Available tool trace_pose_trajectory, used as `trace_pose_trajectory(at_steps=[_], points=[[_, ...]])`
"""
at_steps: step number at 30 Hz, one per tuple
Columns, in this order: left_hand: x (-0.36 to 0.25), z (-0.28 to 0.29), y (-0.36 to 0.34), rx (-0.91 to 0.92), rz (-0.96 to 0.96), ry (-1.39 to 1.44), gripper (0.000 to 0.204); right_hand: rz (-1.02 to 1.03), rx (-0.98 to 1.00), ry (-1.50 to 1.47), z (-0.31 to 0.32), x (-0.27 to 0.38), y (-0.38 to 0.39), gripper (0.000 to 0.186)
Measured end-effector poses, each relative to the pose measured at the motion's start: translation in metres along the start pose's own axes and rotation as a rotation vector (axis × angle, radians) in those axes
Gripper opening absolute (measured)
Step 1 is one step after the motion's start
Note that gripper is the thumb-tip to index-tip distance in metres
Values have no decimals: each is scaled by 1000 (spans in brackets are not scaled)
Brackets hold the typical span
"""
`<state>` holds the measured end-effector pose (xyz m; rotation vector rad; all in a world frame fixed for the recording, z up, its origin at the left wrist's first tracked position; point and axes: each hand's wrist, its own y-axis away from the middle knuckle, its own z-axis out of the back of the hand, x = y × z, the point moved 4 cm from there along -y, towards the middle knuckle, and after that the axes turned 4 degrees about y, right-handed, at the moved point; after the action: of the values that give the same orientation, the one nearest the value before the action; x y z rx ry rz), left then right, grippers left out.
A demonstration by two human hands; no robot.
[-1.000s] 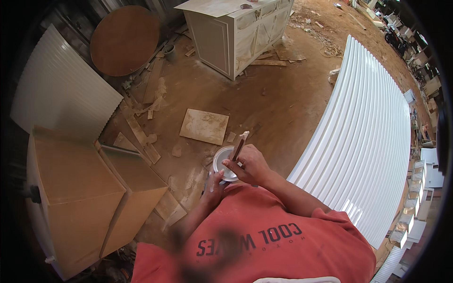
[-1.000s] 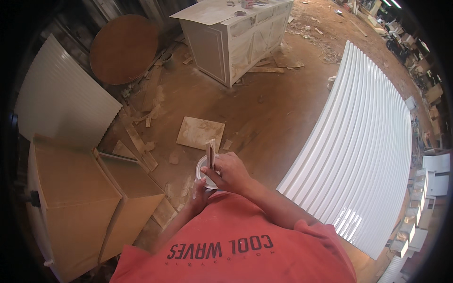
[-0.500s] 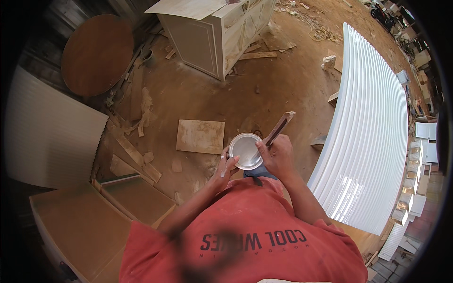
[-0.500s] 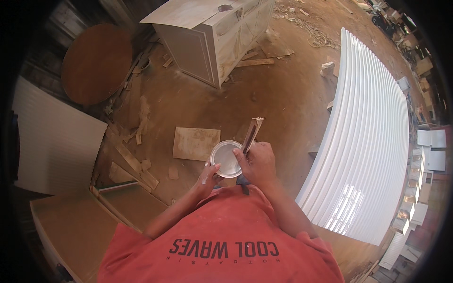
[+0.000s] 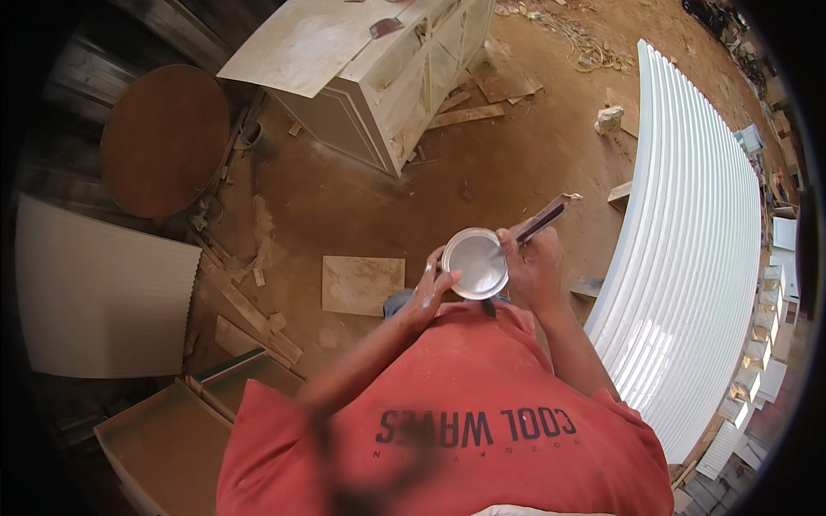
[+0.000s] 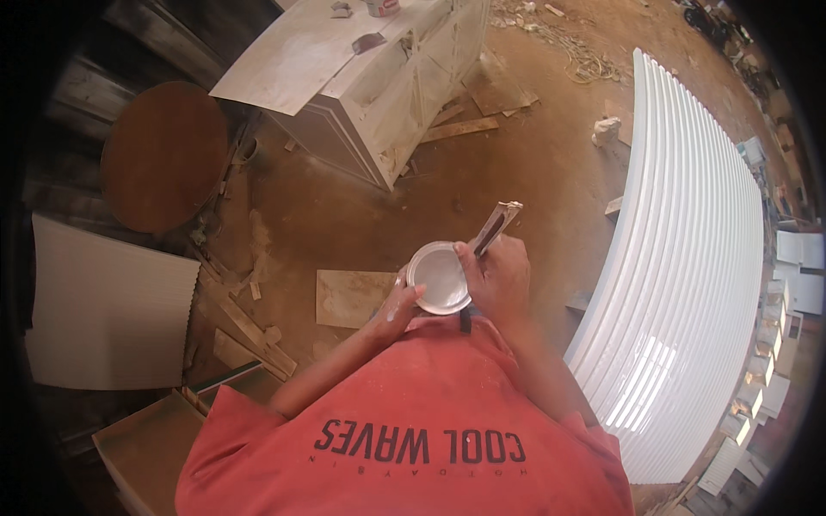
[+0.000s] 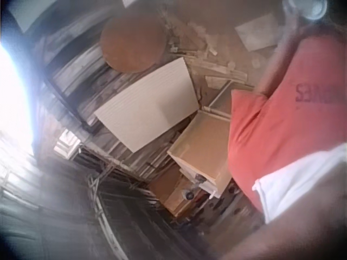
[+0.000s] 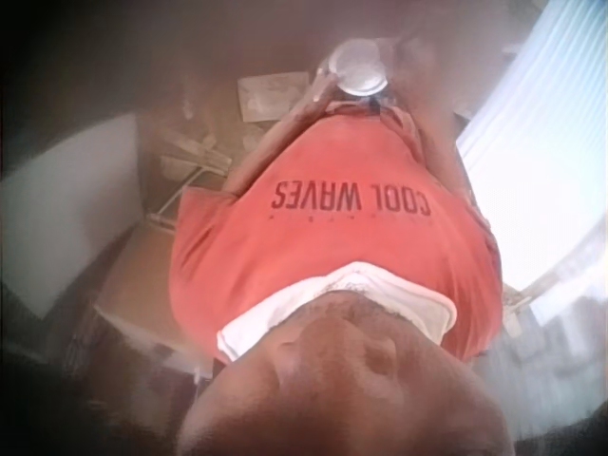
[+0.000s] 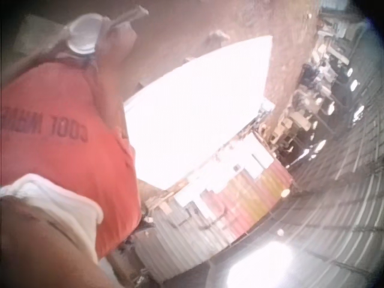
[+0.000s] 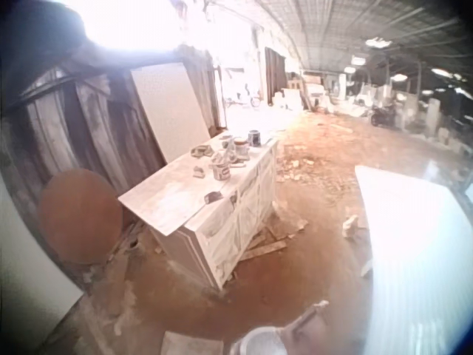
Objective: The person mixes paint by pouring white liquid from a small can into a larger container and then stirring it with a wooden stick.
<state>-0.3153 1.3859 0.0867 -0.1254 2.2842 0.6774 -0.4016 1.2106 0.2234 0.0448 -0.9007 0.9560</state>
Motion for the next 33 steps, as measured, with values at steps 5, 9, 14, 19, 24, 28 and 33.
trace_pose_trajectory(at_steps=[5, 9, 14, 19, 24, 28, 33], points=[[-35, -38, -94, 61, -4, -4, 80, -98, 105, -162, 24, -37, -63, 28], [-66, -54, -129, 33, 125, -57, 74, -169, 2, 5, 41, -69, -88, 27], [-97, -41, -214, 154, 186, -149, 77, -127, -189, -113, 18, -103, -150, 27], [-155, -26, -311, 307, 109, -238, 79, -132, -105, 169, 19, -127, -230, 34], [-237, -49, -380, 277, 191, -271, 77, -226, -310, 97, 18, -155, -329, 32], [-292, -56, -431, 239, 218, -261, 77, -240, -226, 76, 10, -169, -391, 32], [-314, -70, -517, 251, 191, -208, 73, -301, -331, 229, 24, -227, -456, 30]])
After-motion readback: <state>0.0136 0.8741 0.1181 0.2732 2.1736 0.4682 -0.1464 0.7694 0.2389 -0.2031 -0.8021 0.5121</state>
